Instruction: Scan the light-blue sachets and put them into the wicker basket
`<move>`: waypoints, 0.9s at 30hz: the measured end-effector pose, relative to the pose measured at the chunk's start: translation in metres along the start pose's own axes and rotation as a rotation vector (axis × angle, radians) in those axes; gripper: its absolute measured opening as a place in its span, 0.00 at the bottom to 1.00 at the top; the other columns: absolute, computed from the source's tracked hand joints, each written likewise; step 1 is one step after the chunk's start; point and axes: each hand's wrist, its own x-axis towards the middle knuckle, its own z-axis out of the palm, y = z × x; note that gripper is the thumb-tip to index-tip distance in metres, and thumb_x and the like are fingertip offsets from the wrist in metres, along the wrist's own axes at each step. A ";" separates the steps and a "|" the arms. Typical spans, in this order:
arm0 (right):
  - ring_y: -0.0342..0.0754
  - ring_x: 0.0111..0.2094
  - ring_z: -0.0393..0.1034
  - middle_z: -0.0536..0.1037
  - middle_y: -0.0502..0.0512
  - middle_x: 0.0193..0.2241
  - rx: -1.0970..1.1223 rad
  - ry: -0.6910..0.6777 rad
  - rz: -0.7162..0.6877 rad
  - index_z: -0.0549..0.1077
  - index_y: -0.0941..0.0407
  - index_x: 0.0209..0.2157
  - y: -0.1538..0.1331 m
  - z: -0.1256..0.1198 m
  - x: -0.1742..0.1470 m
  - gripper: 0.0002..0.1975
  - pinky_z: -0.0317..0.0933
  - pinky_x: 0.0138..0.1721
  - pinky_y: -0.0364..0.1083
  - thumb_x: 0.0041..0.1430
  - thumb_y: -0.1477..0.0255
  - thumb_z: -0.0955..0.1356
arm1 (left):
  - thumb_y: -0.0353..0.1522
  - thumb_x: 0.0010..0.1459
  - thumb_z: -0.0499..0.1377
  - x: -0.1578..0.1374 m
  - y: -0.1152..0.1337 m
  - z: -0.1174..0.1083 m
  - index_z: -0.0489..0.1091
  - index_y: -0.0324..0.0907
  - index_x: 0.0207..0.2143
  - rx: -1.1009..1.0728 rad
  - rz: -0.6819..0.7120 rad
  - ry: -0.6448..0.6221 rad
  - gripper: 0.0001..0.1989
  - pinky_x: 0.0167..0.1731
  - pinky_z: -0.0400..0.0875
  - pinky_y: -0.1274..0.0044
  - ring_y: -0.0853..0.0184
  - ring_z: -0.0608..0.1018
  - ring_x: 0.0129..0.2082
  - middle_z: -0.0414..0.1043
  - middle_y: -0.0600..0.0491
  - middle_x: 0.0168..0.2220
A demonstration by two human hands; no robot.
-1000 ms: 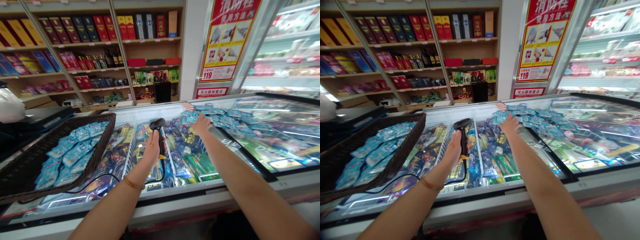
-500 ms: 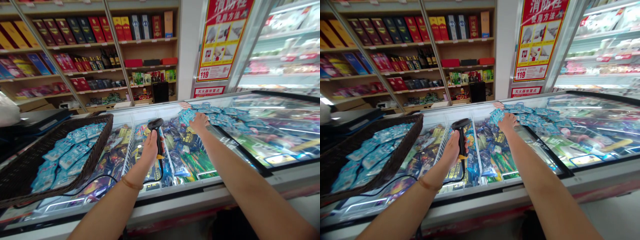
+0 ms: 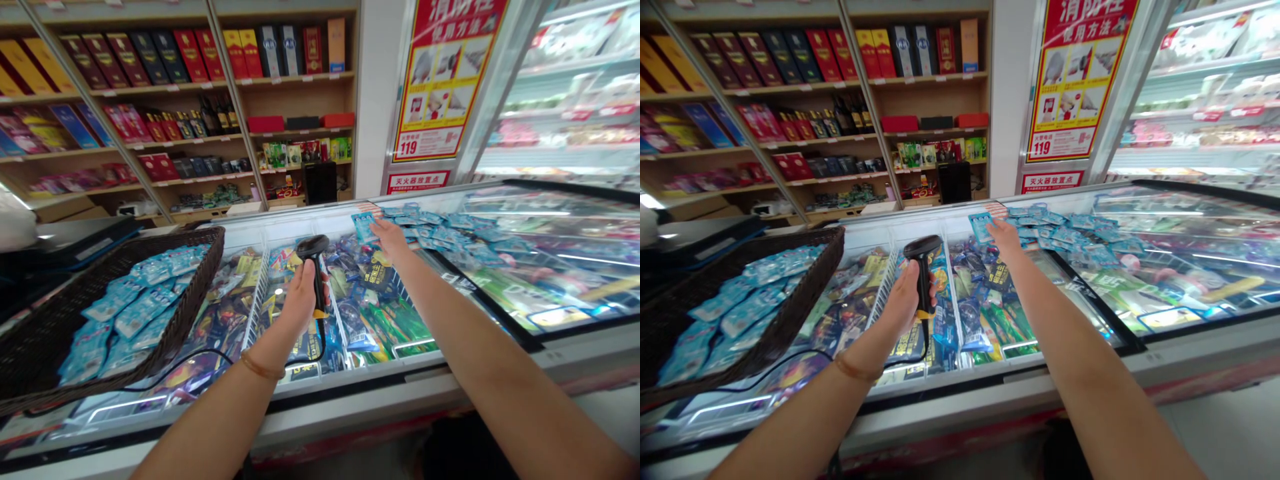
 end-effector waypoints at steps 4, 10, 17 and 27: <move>0.49 0.37 0.79 0.81 0.49 0.29 0.245 -0.134 0.154 0.73 0.53 0.35 -0.017 0.012 -0.012 0.12 0.73 0.46 0.51 0.52 0.69 0.77 | 0.63 0.54 0.60 -0.007 0.003 0.004 0.64 0.44 0.37 0.040 -0.013 -0.074 0.32 0.17 0.64 0.77 0.71 0.72 0.19 0.72 0.55 0.26; 0.47 0.33 0.77 0.79 0.46 0.26 0.179 -0.311 0.149 0.75 0.52 0.36 -0.032 0.034 -0.028 0.16 0.71 0.38 0.46 0.48 0.64 0.79 | 0.63 0.54 0.59 -0.014 0.003 0.012 0.63 0.44 0.37 0.102 0.043 -0.200 0.31 0.18 0.64 0.77 0.73 0.70 0.18 0.71 0.56 0.27; 0.44 0.27 0.71 0.75 0.43 0.23 0.296 -0.325 0.157 0.69 0.52 0.34 -0.039 0.054 -0.040 0.19 0.65 0.32 0.43 0.44 0.66 0.79 | 0.63 0.54 0.59 -0.014 0.003 0.013 0.61 0.45 0.37 0.130 0.039 -0.227 0.32 0.18 0.65 0.76 0.72 0.70 0.18 0.73 0.55 0.30; 0.44 0.27 0.72 0.73 0.43 0.23 0.361 -0.344 0.182 0.64 0.51 0.33 -0.033 0.061 -0.038 0.17 0.65 0.32 0.44 0.46 0.71 0.75 | 0.64 0.54 0.58 -0.009 -0.006 0.009 0.61 0.44 0.36 0.141 0.026 -0.191 0.32 0.17 0.65 0.77 0.73 0.69 0.18 0.73 0.54 0.30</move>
